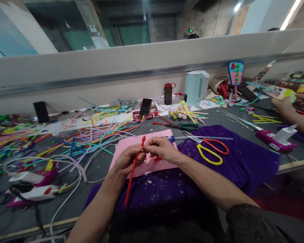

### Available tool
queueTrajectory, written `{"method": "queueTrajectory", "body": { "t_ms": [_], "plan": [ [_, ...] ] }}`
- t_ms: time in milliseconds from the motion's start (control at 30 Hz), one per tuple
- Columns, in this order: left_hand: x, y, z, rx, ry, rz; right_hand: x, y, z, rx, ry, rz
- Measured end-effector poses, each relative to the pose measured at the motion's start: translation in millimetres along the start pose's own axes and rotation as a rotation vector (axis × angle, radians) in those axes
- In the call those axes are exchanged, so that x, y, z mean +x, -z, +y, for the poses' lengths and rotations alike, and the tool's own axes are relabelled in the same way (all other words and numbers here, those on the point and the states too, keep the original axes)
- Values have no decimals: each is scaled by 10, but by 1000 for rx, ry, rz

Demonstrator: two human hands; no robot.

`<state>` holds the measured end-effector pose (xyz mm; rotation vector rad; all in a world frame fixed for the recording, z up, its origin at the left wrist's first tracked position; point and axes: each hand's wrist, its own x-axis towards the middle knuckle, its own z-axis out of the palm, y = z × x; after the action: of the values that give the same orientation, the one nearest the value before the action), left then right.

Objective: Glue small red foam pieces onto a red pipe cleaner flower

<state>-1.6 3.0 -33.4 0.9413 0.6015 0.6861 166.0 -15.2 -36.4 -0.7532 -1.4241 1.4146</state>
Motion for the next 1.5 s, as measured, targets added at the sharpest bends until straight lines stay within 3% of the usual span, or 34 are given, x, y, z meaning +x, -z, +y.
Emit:
{"method": "queueTrajectory", "body": {
  "t_ms": [967, 1067, 1200, 1333, 1500],
  "plan": [
    [39, 4, -50, 105, -61, 58, 68, 52, 49, 186, -139, -82],
    [50, -1, -49, 26, -93, 78, 51, 35, 0, 60, -72, -13],
    [68, 2, -49, -45, -102, 110, 21, 20, -53, -199, 160, 168],
    [66, -8, -53, -41, -77, 106, 14, 11, -40, -439, 326, 164],
    [54, -27, -47, -8, -46, 92, 17, 21, -29, -583, 358, 180]
  ]
}}
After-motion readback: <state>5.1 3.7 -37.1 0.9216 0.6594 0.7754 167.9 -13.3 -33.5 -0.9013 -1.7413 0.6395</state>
